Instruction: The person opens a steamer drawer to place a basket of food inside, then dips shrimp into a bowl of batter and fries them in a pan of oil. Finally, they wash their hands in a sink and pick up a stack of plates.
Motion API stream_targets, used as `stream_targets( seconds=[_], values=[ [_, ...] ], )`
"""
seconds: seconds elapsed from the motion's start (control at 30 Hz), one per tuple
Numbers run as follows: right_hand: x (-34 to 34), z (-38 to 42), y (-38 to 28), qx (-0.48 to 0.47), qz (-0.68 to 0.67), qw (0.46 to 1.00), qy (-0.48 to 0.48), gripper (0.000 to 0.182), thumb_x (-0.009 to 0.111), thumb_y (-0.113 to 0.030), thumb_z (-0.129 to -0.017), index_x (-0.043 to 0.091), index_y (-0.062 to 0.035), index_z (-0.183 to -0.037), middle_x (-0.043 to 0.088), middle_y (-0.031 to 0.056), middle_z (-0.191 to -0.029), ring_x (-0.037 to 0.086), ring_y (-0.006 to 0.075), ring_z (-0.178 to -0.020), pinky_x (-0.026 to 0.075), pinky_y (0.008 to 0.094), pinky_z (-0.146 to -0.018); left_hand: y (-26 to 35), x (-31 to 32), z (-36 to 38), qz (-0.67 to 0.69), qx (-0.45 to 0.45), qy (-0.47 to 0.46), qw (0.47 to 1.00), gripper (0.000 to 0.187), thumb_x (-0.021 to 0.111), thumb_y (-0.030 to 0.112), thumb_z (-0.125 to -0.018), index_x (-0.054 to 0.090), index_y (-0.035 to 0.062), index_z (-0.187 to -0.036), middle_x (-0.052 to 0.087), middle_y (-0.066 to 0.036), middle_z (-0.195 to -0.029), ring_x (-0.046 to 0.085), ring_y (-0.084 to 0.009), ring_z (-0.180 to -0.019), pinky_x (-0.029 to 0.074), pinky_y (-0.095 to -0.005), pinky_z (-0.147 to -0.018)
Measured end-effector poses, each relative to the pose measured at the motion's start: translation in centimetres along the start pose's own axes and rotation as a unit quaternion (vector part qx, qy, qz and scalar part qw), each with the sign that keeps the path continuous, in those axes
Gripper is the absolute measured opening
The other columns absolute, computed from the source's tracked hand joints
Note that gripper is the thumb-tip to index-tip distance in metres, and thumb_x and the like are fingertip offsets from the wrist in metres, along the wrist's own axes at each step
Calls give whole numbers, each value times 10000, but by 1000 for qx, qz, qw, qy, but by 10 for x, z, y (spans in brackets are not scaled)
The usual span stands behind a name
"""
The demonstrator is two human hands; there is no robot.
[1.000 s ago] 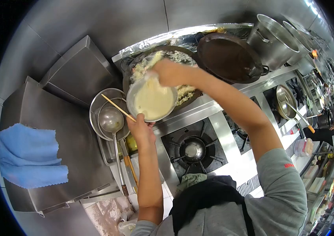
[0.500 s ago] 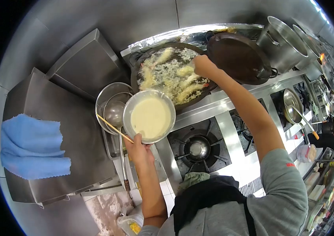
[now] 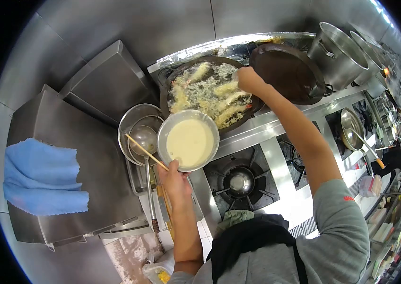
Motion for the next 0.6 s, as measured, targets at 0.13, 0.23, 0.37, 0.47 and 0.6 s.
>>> stream_targets(
  seconds=[0.13, 0.23, 0.37, 0.47, 0.6],
  values=[
    [-84, 5, -44, 14, -98, 991, 87, 200, 596, -77, -720, 681, -6, -887, 655, 216, -796, 645, 385, -795, 523, 435, -767, -1, 22, -8, -4, 7, 11, 1000, 377, 526, 20, -825, 463, 59, -1195, 610, -98, -1032, 630, -168, -784, 467, -261, -522],
    [-110, 4, -87, -9, -228, 972, 52, 277, 626, -72, -709, 691, -40, -976, 667, 222, -830, 649, 386, -835, 524, 429, -782, -4, 38, -19, -21, 6, -14, 1000, 375, 518, 19, -822, 458, 59, -1190, 612, -100, -1033, 633, -177, -788, 473, -278, -541],
    [-104, 8, -147, -165, -265, 950, -29, 300, 679, -164, -734, 685, -44, -1010, 684, 187, -872, 664, 342, -858, 527, 424, -789, -7, 65, -33, 0, 2, -51, 999, 314, 512, 19, -821, 459, 59, -1128, 608, -97, -985, 615, -178, -739, 455, -283, -529],
    [-64, 11, -171, -165, -89, 974, -125, 339, 675, -162, -727, 676, -53, -1048, 680, 189, -933, 662, 326, -909, 527, 427, -804, -8, 80, -43, 10, 3, -71, 997, 285, 515, 22, -817, 455, 63, -1092, 607, -101, -976, 609, -187, -719, 451, -298, -526],
    [-26, 13, -173, -119, -16, 980, -157, 364, 642, -122, -731, 661, -56, -1088, 664, 214, -981, 647, 340, -963, 519, 426, -832, -8, 88, -47, 16, 2, -59, 998, 292, 519, 22, -812, 455, 64, -1094, 609, -101, -965, 607, -188, -705, 452, -298, -522]
  ],
)
Point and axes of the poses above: each hand's wrist, its own z-axis away from the middle knuckle, its own x-axis out of the palm, y = z × x, the point moved 6 cm from there along -z, towards the middle knuckle
